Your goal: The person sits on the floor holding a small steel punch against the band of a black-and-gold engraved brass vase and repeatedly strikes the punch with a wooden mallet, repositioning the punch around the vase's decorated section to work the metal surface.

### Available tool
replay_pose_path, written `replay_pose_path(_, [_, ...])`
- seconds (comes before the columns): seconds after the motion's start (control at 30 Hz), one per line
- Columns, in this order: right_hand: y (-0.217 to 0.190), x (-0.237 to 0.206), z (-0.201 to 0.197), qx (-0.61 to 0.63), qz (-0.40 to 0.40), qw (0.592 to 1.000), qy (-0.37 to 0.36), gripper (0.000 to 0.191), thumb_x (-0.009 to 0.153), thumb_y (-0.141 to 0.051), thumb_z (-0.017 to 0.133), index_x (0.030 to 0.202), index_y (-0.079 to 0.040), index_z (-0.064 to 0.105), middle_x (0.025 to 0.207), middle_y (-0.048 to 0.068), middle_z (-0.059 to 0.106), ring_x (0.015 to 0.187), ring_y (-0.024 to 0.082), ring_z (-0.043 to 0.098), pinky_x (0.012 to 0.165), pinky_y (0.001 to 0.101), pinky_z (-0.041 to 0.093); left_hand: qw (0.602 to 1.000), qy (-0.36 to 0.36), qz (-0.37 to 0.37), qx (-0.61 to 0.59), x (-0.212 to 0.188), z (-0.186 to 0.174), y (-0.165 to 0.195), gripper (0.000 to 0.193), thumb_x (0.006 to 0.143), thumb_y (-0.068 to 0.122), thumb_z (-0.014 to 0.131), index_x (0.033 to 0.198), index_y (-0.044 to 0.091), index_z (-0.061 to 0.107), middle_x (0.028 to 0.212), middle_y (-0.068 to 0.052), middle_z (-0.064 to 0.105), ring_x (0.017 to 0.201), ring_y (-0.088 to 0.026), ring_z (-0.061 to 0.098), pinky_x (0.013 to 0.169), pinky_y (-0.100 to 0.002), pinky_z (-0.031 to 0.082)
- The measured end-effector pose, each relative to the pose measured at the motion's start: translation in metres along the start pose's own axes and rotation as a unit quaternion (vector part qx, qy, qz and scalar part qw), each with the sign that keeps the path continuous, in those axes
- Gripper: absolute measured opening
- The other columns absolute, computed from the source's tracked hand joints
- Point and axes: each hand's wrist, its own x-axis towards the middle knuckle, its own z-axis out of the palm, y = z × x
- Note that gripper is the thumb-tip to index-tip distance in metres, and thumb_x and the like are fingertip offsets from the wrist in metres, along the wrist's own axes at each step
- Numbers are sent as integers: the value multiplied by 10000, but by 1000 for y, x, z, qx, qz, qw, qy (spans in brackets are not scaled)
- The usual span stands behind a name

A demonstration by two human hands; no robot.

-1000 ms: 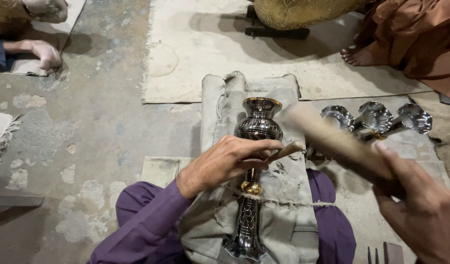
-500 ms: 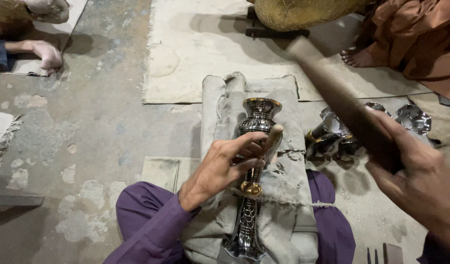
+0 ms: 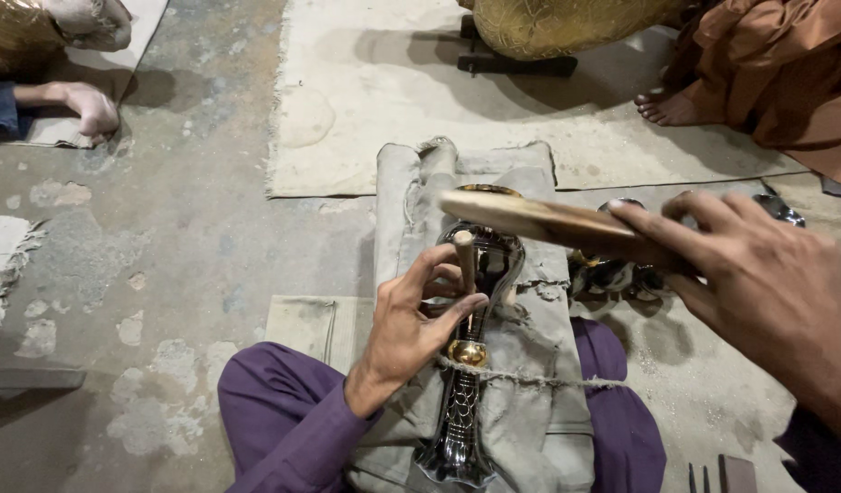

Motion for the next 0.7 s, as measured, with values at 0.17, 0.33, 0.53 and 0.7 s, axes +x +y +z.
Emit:
replay_pose_path(0.17, [-1, 19, -22, 190, 57, 980, -22, 640, 911, -225, 674, 1520, -329, 509, 1105, -1, 739, 694, 136, 683, 566, 259, 580, 1000, 3, -21, 3, -1, 2, -4, 424, 914, 130, 789, 1289, 123, 589, 925, -45, 782, 866, -180, 814, 788, -322, 724])
replay_pose_path(0.33, [-9, 37, -46, 11, 11, 995, -95, 634, 945, -385, 642, 1543, -452, 440, 1074, -61, 747, 679, 135, 685, 475, 326, 559, 999, 8, -36, -3, -4, 1, -1, 411, 910, 147, 777, 1274, 128, 587, 944, -60, 779, 874, -198, 815, 763, -326, 726])
replay_pose_path(0.53, [-24, 45, -60, -35, 16, 985, -170, 724, 923, -387, 651, 1585, -503, 381, 1094, -90, 731, 644, 126, 687, 504, 264, 519, 997, 20, -46, 55, -1, 1, 0, 553, 860, 122, 808, 1349, 87, 551, 951, -73, 789, 887, -205, 812, 740, -352, 698])
replay_pose_path(0.7, [-20, 39, -55, 83, 25, 993, -79, 699, 891, -355, 707, 1554, -407, 491, 1263, -5, 705, 647, 153, 675, 392, 257, 492, 999, -8, -26, 37, 1, -1, -1, 491, 881, 72, 797, 1327, 91, 592, 972, -82, 816, 885, -199, 824, 777, -318, 704])
